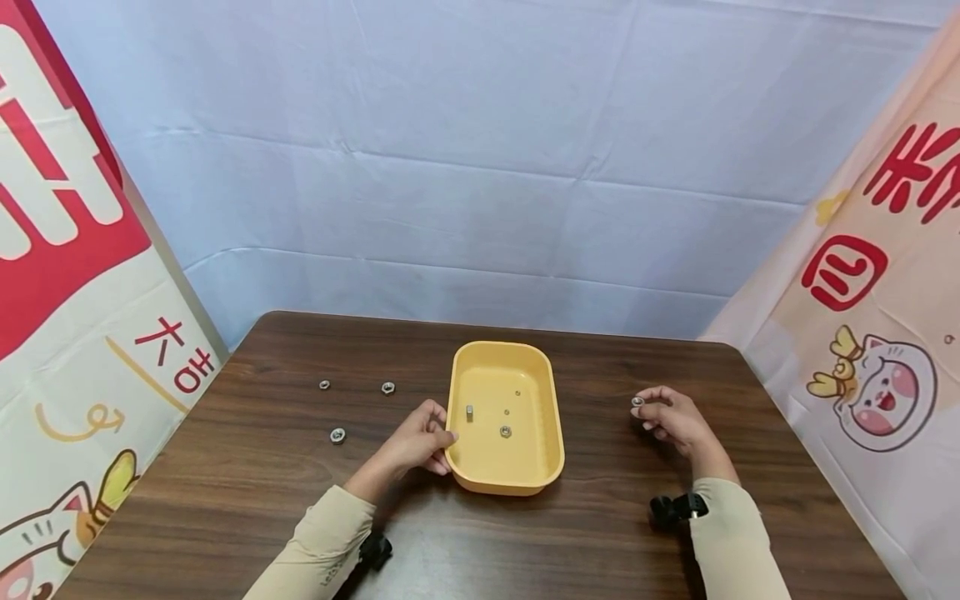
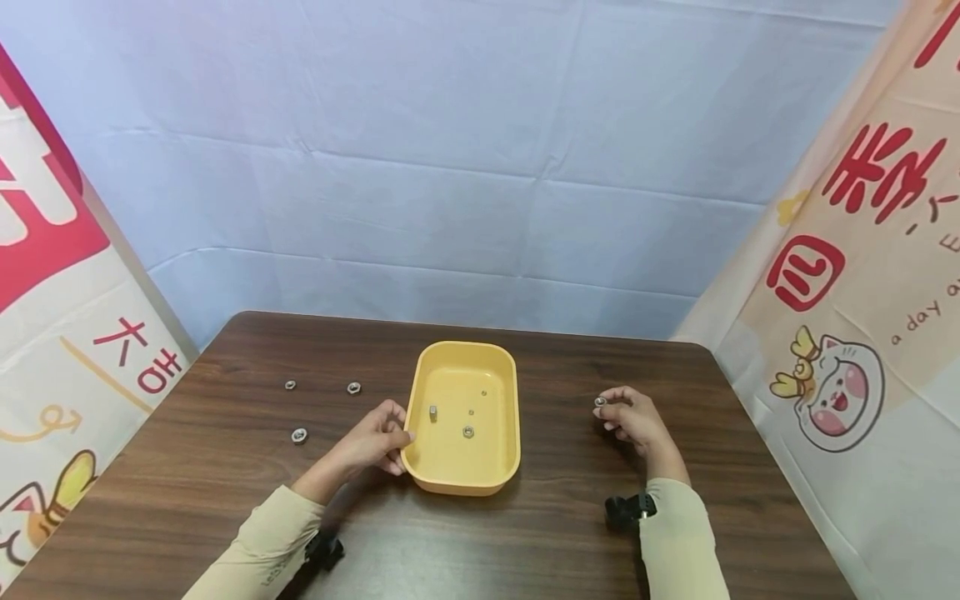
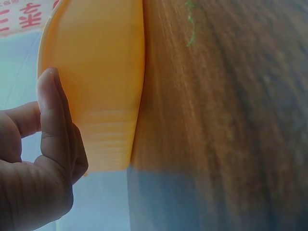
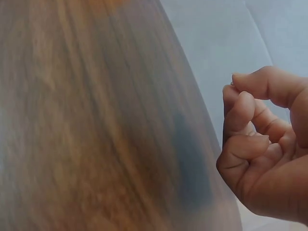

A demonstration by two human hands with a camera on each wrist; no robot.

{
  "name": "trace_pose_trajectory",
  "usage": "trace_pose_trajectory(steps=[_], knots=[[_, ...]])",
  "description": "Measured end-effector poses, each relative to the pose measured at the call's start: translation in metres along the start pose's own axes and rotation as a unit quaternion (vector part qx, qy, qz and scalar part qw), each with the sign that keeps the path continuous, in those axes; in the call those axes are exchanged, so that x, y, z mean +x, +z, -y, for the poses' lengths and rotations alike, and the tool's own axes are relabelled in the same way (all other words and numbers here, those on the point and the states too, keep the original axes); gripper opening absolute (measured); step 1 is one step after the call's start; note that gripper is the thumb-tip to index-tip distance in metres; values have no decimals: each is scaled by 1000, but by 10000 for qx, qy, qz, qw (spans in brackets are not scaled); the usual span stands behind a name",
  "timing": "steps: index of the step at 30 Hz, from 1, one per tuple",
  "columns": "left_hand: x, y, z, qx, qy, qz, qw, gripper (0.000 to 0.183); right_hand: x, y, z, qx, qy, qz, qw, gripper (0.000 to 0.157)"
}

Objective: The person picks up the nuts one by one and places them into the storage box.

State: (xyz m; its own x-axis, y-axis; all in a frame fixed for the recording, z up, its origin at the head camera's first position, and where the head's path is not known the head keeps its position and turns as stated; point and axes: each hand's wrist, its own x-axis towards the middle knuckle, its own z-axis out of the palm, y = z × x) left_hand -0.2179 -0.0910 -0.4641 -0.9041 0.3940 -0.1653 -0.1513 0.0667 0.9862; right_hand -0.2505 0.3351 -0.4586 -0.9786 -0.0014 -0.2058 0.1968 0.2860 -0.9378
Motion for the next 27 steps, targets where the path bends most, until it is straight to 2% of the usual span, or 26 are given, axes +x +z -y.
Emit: trace_pose_trajectory(steps=[18,27], knots=[[0,6,-5,142,0,-339,9993,29,-1,29,24,45,-283,700,9971,28],[2,5,-4,108,55,-269,9996,28,-2,42,39,8,50,853,9963,25]])
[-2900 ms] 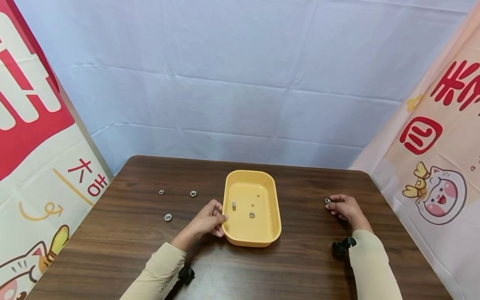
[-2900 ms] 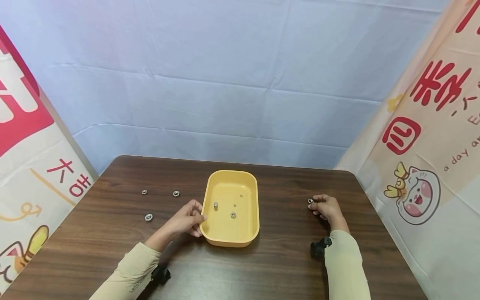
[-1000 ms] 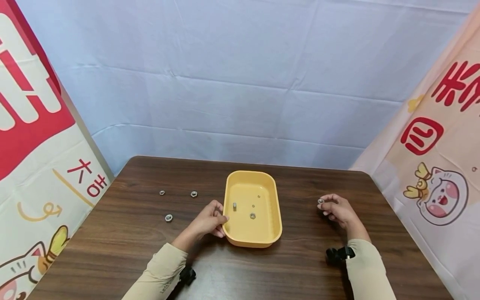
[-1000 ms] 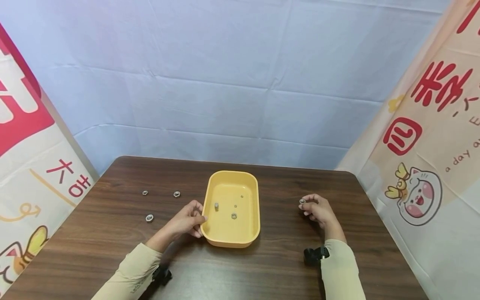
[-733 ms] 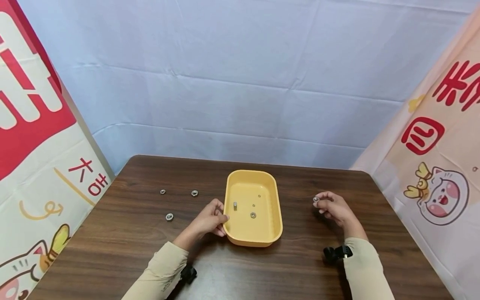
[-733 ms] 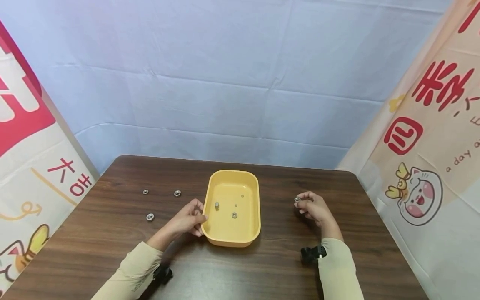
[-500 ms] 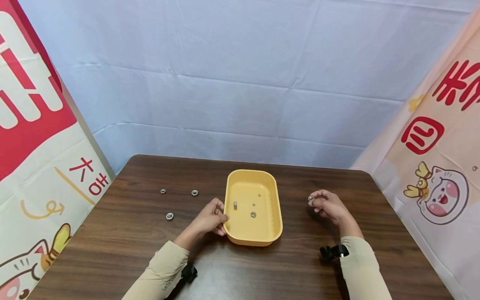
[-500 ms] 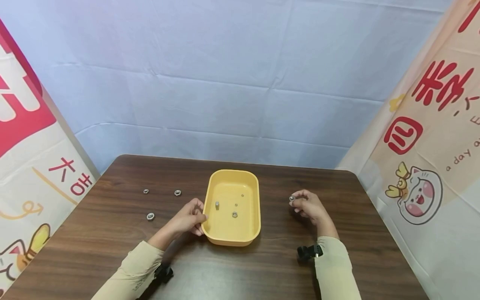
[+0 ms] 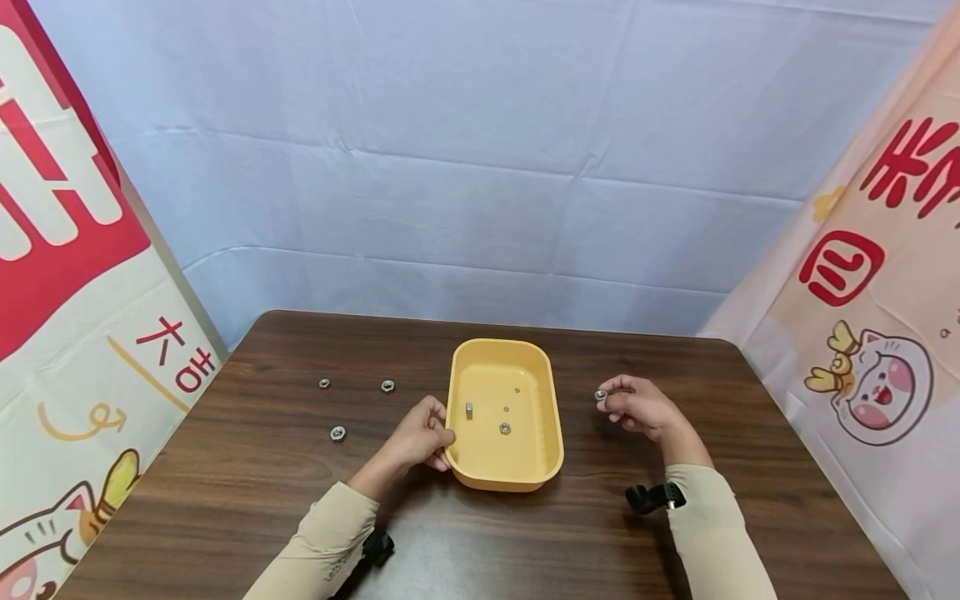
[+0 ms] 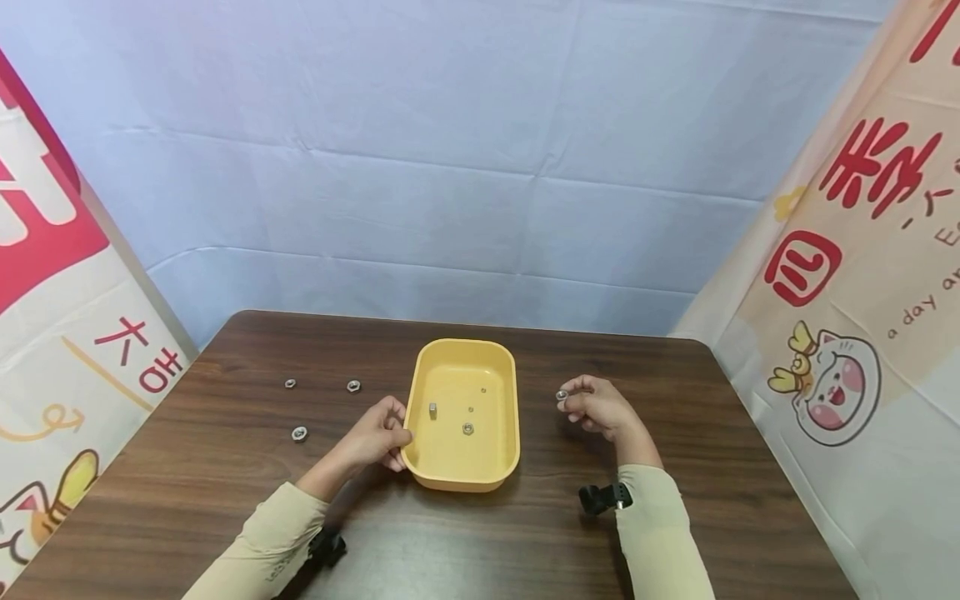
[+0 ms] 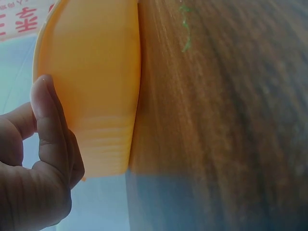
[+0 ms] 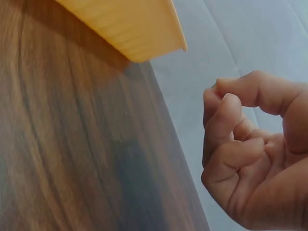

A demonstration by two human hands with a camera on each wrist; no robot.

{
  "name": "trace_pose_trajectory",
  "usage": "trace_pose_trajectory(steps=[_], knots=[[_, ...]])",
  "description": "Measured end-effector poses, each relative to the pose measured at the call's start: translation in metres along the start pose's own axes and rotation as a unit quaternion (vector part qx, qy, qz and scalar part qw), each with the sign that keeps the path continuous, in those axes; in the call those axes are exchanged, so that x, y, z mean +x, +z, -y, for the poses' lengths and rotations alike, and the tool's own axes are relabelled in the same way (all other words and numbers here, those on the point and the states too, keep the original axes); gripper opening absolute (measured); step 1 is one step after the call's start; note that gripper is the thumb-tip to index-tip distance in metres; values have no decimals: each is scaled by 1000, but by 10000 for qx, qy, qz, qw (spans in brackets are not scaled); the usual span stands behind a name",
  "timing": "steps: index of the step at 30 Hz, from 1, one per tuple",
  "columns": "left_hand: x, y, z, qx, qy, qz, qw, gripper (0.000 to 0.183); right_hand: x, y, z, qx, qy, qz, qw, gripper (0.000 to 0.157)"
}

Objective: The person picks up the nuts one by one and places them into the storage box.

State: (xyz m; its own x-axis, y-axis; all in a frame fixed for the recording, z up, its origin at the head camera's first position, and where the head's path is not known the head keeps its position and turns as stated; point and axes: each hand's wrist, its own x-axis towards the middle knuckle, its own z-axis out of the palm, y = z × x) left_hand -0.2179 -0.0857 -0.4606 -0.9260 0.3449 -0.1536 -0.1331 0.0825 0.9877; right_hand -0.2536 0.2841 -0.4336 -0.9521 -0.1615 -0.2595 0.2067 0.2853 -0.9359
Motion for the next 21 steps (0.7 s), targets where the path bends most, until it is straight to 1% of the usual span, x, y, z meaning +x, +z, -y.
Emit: trace_pose_trajectory(steps=[5,8,13,17,21], knots=[[0,0,0,-62,-42,-36,10000,29,0,8,9,-62,-80,162,9998,27],[0,1,0,-70,-65,-36,9999,29,-1,14,16,-97,-127,179,9997,28],[1,0,1,-56,-93,1,9999,30,-1,22,23,-13,-207,248,9995,27],[1,0,1,-35,-109,12,9999,29,1,27,27,-2,-292,383,9988,29],[1,0,1,-37,-111,1,9999,30,2,30,33,-180,-292,398,9986,30]])
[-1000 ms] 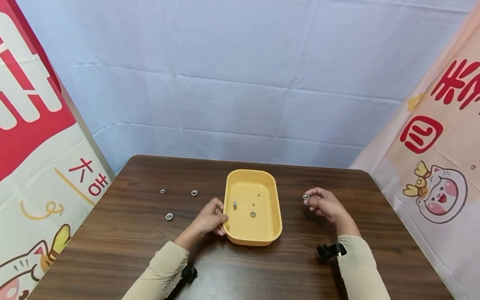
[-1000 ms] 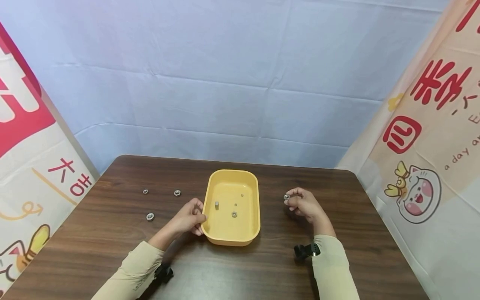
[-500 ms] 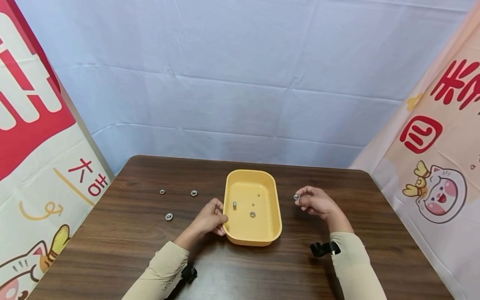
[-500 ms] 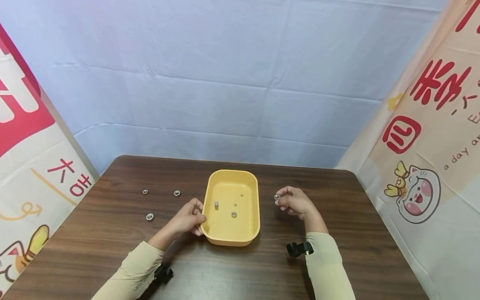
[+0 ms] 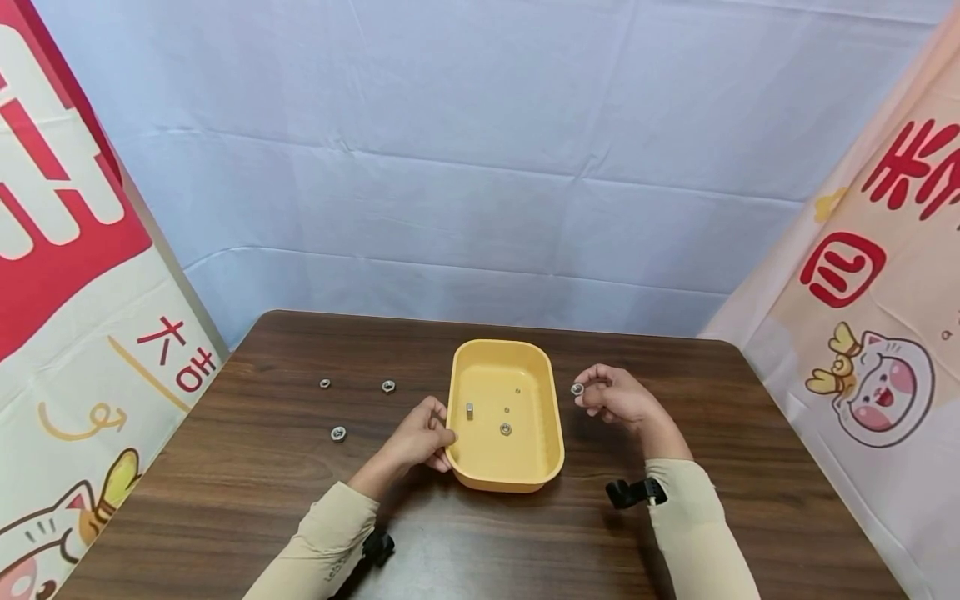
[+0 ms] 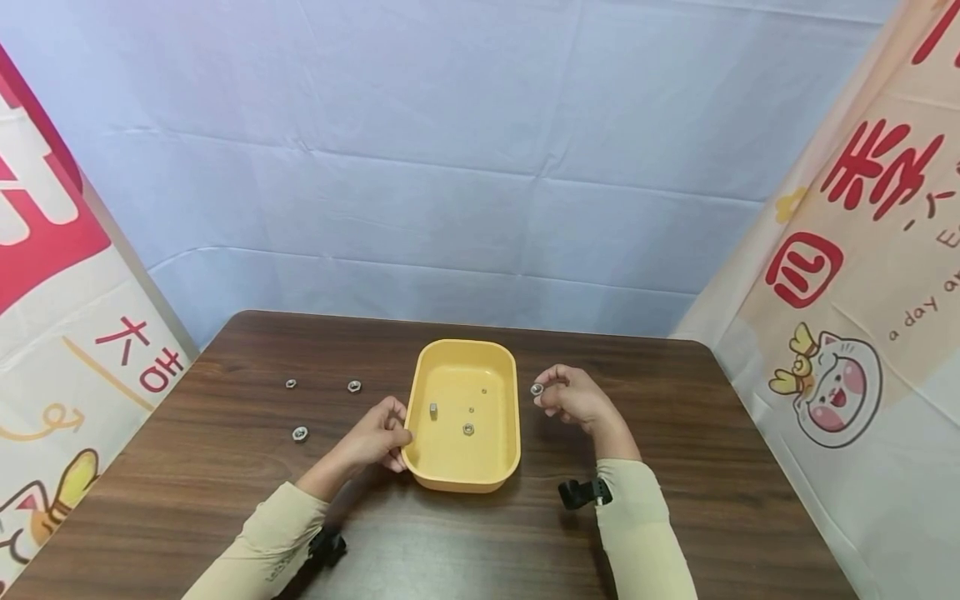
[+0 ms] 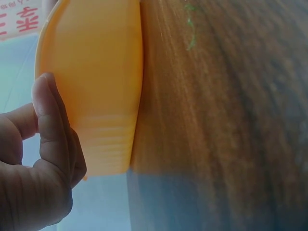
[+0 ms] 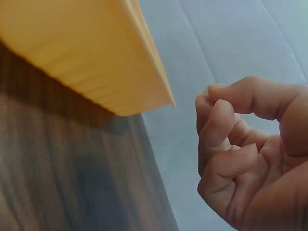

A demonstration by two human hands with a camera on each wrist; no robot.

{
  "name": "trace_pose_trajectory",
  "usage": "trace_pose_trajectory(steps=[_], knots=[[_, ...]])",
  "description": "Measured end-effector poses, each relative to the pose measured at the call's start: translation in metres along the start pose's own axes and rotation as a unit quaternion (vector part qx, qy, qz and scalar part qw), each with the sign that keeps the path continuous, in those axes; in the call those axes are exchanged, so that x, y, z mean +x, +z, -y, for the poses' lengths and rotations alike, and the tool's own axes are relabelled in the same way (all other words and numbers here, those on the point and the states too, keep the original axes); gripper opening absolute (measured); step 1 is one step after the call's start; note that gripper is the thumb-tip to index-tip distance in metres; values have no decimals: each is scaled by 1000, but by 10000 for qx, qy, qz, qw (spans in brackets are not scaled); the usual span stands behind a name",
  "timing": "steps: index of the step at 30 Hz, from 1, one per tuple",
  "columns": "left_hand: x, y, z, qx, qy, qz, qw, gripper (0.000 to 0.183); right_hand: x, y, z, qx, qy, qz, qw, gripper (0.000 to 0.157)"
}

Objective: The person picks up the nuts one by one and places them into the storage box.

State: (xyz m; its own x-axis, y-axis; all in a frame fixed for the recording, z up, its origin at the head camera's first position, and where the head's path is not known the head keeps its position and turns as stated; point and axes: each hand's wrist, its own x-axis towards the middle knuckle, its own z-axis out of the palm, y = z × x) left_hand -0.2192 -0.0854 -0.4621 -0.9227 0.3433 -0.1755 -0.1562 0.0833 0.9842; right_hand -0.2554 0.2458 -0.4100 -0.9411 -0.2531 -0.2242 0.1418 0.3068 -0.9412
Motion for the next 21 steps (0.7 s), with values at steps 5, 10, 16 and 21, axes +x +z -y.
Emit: trace_pose_trajectory(steps=[5,10,16,21], knots=[[0,0,0,-18,18,25,10000,31,2,4,8,-180,32,-82,9998,30],[-1,0,0,9,17,30,10000,30,4,9,15,-225,-30,-54,9997,31],[0,0,2,-21,57,19,10000,28,6,19,28,-109,-78,34,9999,30],[1,-1,3,-33,33,12,10000,29,15,23,28,-277,-97,-25,9996,28]])
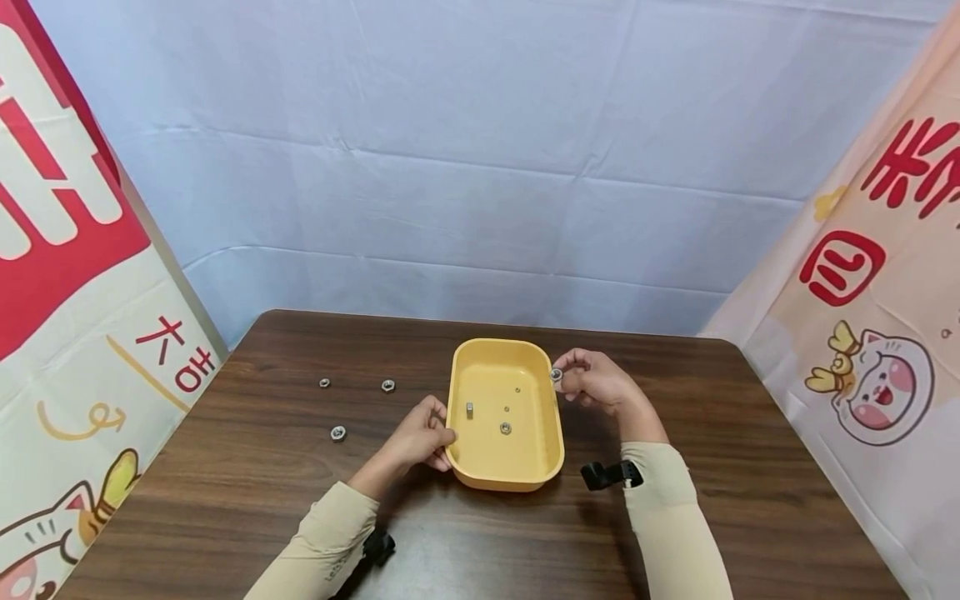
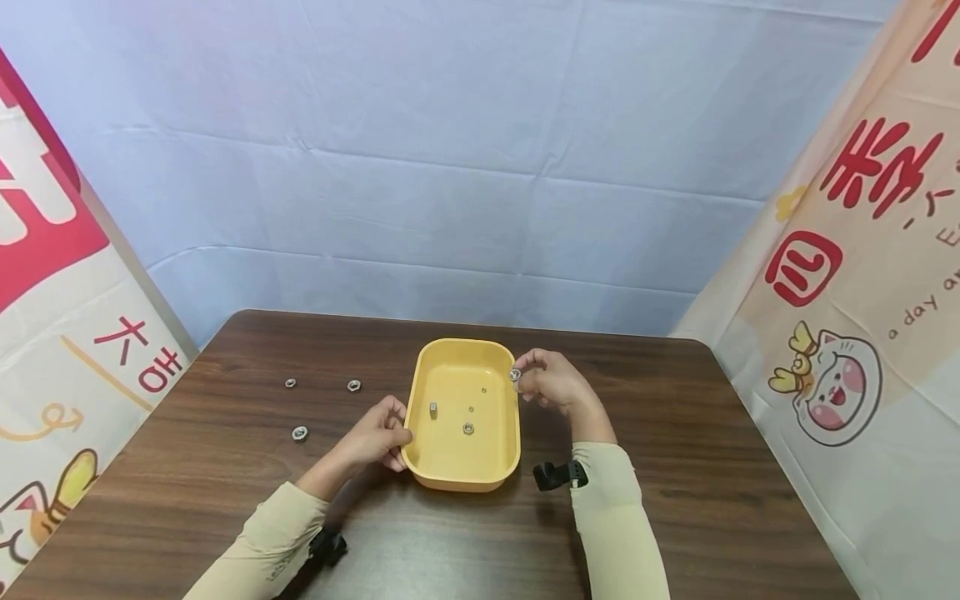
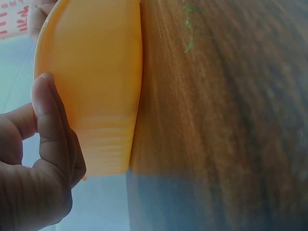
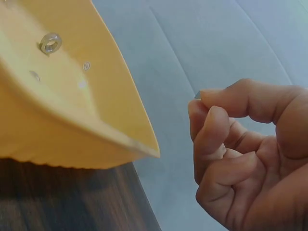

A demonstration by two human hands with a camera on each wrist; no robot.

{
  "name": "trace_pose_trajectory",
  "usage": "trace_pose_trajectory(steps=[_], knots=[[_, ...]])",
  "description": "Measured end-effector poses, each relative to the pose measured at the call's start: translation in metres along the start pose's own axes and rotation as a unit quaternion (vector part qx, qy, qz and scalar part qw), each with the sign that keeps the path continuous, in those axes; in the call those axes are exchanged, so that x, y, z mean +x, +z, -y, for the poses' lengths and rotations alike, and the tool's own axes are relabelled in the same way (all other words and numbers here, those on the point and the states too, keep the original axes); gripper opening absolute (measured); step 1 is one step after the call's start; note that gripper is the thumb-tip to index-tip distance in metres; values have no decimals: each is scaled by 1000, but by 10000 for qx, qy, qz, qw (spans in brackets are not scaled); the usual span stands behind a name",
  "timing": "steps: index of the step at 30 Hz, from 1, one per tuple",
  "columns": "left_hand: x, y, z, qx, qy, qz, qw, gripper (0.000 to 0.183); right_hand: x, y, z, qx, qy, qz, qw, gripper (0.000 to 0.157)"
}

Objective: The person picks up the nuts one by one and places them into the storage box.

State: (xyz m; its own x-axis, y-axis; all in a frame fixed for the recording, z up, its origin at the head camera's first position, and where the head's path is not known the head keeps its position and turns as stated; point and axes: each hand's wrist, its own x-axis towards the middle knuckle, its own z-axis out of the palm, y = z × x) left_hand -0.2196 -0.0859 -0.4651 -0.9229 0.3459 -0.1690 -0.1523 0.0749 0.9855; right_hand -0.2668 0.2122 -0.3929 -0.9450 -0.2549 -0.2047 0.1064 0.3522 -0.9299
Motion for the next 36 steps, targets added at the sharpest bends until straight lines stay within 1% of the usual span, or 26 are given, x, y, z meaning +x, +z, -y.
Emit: trace_pose_trajectory(steps=[5,11,15,22,25,31,32,34,36], knots=[[0,0,0,-16,-54,-28,10000,30,5,6,8,-251,-27,-30,9997,26],[-1,0,-1,-30,-7,-17,10000,29,11,16,13,-463,-20,-119,9989,25],[-2,0,-1,-47,17,-12,10000,29,14,23,16,-734,14,-213,9971,24],[-2,0,-1,-58,76,43,9999,28,22,35,21,-1215,84,-231,9923,20],[-2,0,-1,-45,125,51,9999,28,27,39,21,-1544,117,-127,9879,19],[-1,1,-2,-7,116,27,9999,28,36,48,20,-2327,205,171,9722,11],[-1,1,-2,-6,90,18,10000,28,37,50,20,-2420,241,237,9697,12],[-1,1,-1,2,71,10,10000,28,39,54,21,-2630,316,357,9636,20],[-2,1,-1,-10,56,2,10000,27,42,57,22,-2941,350,475,9540,28]])
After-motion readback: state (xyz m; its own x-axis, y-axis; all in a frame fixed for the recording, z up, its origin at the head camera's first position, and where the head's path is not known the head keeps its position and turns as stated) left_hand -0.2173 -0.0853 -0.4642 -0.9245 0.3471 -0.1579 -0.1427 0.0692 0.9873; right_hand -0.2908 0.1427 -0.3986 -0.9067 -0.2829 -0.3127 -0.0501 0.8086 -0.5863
